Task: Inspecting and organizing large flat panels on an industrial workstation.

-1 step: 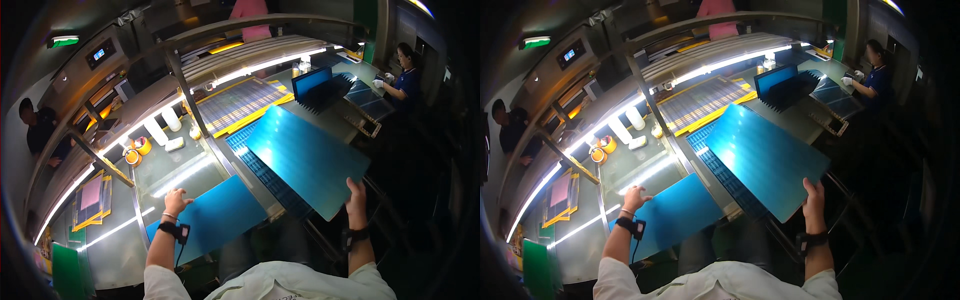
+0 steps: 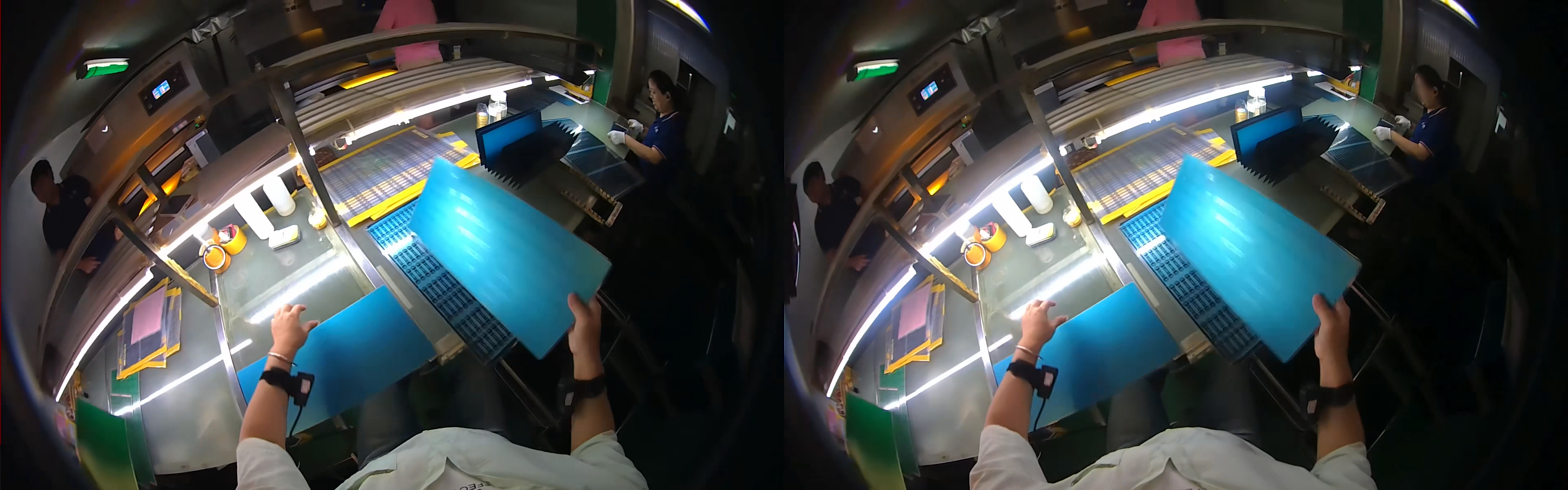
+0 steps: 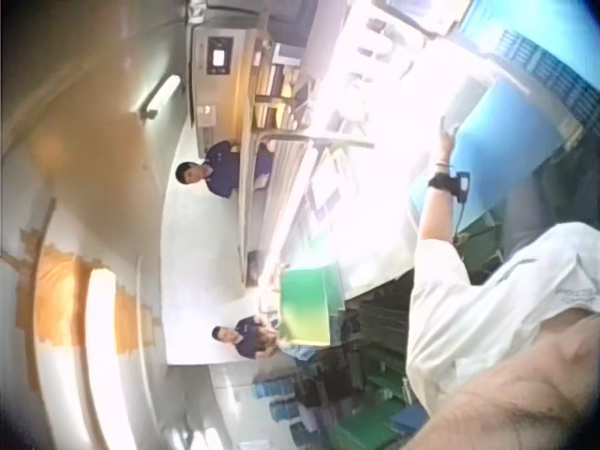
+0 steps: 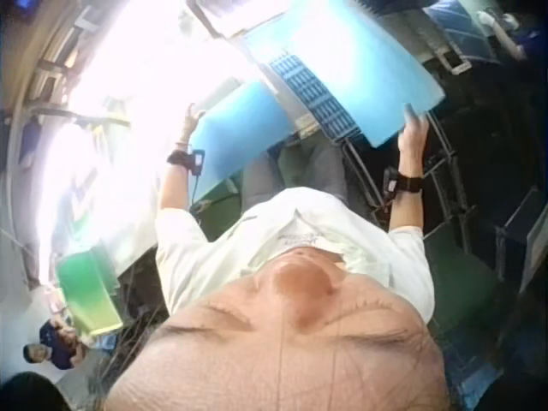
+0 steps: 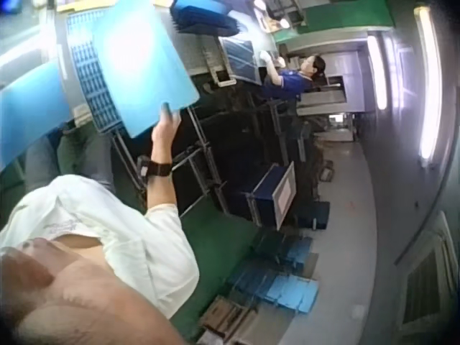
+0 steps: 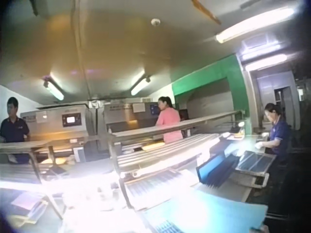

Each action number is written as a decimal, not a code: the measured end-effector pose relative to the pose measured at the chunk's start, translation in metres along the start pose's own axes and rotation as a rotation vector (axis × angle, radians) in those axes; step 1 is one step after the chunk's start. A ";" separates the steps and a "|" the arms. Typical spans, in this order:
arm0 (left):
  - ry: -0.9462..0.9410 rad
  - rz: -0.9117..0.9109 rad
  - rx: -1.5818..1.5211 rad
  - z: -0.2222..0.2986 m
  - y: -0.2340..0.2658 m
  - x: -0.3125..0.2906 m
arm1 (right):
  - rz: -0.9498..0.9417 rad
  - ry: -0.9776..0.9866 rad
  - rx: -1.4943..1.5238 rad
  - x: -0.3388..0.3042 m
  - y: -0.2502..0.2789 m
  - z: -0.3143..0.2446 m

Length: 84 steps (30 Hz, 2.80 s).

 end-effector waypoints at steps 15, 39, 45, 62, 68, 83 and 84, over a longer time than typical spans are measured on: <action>-0.442 0.111 -0.278 0.266 -0.019 -0.041 | -0.867 0.572 -1.421 -0.075 -0.020 0.082; -0.541 0.007 -0.182 0.318 -0.051 -0.056 | -0.450 0.843 -0.676 0.003 -0.147 -0.072; -0.529 -0.019 -0.199 0.334 -0.052 -0.051 | -0.452 1.144 -0.694 -0.029 -0.136 -0.099; -0.149 0.165 -0.623 0.135 -0.003 -0.108 | -0.580 -0.089 -0.434 -0.052 -0.069 0.021; 0.597 0.192 -1.808 -0.017 0.011 -0.180 | -0.475 -0.481 -0.391 -0.049 -0.089 0.131; 0.931 0.100 -0.670 -0.122 0.026 -0.271 | -0.533 -0.018 -0.909 -0.050 -0.138 0.189; 0.905 0.160 -0.745 -0.125 0.024 -0.270 | -0.528 0.002 -0.967 -0.050 -0.135 0.188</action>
Point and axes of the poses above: each hand's wrist, its own x-axis towards the middle knuckle, its own y-axis out of the back of the hand, z = x × y, the point moved 6 cm from there along x, towards the middle knuckle, and after that the axes turned 8 degrees about x, right-handed, at the moved point
